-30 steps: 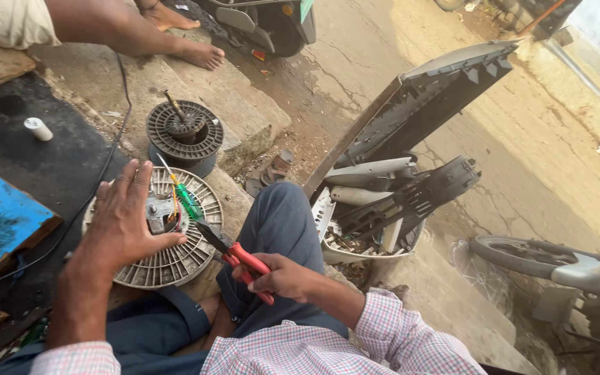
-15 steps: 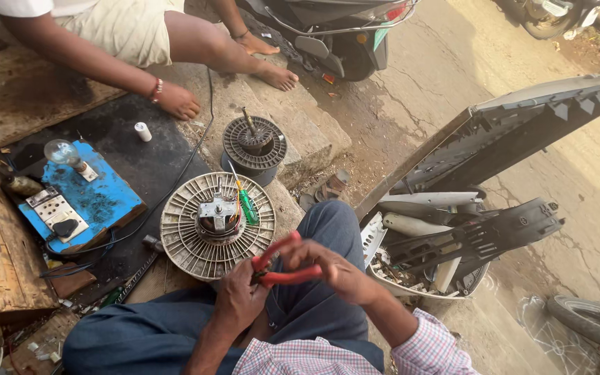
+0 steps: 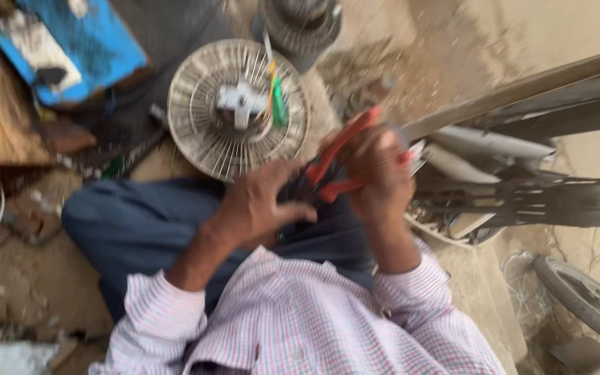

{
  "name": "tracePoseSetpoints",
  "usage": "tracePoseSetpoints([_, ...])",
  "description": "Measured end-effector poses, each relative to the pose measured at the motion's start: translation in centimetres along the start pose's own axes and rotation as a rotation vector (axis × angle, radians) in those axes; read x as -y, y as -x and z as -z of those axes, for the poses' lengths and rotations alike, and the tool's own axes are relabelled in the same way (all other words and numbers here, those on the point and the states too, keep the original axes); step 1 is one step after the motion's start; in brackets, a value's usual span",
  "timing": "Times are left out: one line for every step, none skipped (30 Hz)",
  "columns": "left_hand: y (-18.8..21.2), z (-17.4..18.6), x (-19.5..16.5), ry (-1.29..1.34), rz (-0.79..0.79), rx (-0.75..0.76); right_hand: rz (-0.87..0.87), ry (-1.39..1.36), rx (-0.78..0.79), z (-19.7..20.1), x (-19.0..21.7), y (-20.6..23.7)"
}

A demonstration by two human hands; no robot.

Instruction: The person sits on the ground with a pedestal fan motor on their lap and uses red-handled combination pliers to grip, pull, and reposition the motor's wires and terminals. They repeatedly reposition the pliers on the motor housing and wiring, and at the end lift the motor to show its shaft.

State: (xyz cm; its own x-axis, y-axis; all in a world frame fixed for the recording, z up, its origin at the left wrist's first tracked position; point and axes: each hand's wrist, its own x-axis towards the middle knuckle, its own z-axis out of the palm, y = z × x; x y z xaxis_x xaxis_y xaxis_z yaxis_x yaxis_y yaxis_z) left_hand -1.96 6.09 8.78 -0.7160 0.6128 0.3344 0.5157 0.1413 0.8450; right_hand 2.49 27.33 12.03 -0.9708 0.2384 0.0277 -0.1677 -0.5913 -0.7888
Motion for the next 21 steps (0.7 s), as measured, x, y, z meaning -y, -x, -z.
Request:
tracePoseSetpoints([-0.5,1.6,0.5,-0.045,0.127,-0.025,0.060,0.096,0.039,-0.2,0.8,-0.4])
tracePoseSetpoints([-1.0,3.2,1.1,-0.188,0.077,-0.084,0.130,0.193,0.091,-0.4,1.7,-0.9])
tracePoseSetpoints([-1.7,4.7,1.9,-0.328,0.012,-0.138,0.186,0.243,0.164,-0.6,2.2,-1.9])
tracePoseSetpoints([-2.6,5.9,2.6,-0.421,-0.033,-0.129,0.216,0.267,0.189,-0.9,2.5,-2.9])
tracePoseSetpoints([-3.6,6.8,3.3,-0.516,-0.085,-0.121,0.246,0.290,0.213,-1.2,2.7,-3.9])
tracePoseSetpoints([-4.6,7.0,3.8,-0.600,-0.148,-0.094,0.239,0.285,0.191,-1.5,2.7,-4.8])
tracePoseSetpoints([-5.8,7.0,4.3,-0.688,-0.215,-0.068,0.252,0.280,0.200,-1.8,2.5,-5.8])
tracePoseSetpoints([-6.9,6.9,4.8,-0.779,-0.281,-0.043,0.266,0.274,0.208,-2.1,2.3,-6.7])
tracePoseSetpoints([-7.9,6.7,5.4,-0.740,-0.309,-0.023,0.291,0.270,0.247,-2.4,2.0,-7.5])
tracePoseSetpoints([-8.9,6.4,5.9,-0.699,-0.334,-0.002,0.298,0.238,0.264,-2.6,1.7,-8.0])
tracePoseSetpoints([-9.6,6.2,6.5,-0.658,-0.359,0.019,0.305,0.206,0.282,-2.8,1.3,-8.6])
tracePoseSetpoints([-10.2,6.1,7.2,-0.593,-0.281,0.058,0.303,0.146,0.280,-3.0,1.0,-9.0])
tracePoseSetpoints([-10.8,6.1,8.0,-0.527,-0.205,0.095,0.296,0.117,0.277,-3.1,0.7,-9.2])
tracePoseSetpoints([-11.1,5.9,8.8,-0.460,-0.126,0.133,0.289,0.087,0.274,-3.2,0.3,-9.4])
tracePoseSetpoints([-11.2,5.6,9.5,-0.406,-0.101,0.109,0.277,0.091,0.265,-3.2,0.0,-9.5])
tracePoseSetpoints([-11.4,5.2,10.2,-0.352,-0.081,0.082,0.276,0.119,0.269,-3.2,-0.4,-9.5])
tracePoseSetpoints([-11.5,5.0,10.9,-0.302,-0.060,0.052,0.276,0.146,0.272,-3.2,-0.8,-9.5])
tracePoseSetpoints([-11.5,4.6,11.5,-0.293,-0.082,0.012,0.282,0.194,0.288,-3.1,-1.2,-9.3])
tracePoseSetpoints([-11.5,4.3,12.1,-0.288,-0.108,-0.028,0.286,0.217,0.302,-3.1,-1.6,-9.4])
tracePoseSetpoints([-11.4,4.1,12.5,-0.282,-0.136,-0.068,0.291,0.240,0.316,-3.0,-2.1,-9.3])
tracePoseSetpoints([-11.4,4.0,13.0,-0.251,-0.102,-0.068,0.288,0.240,0.322,-2.9,-2.5,-9.2])
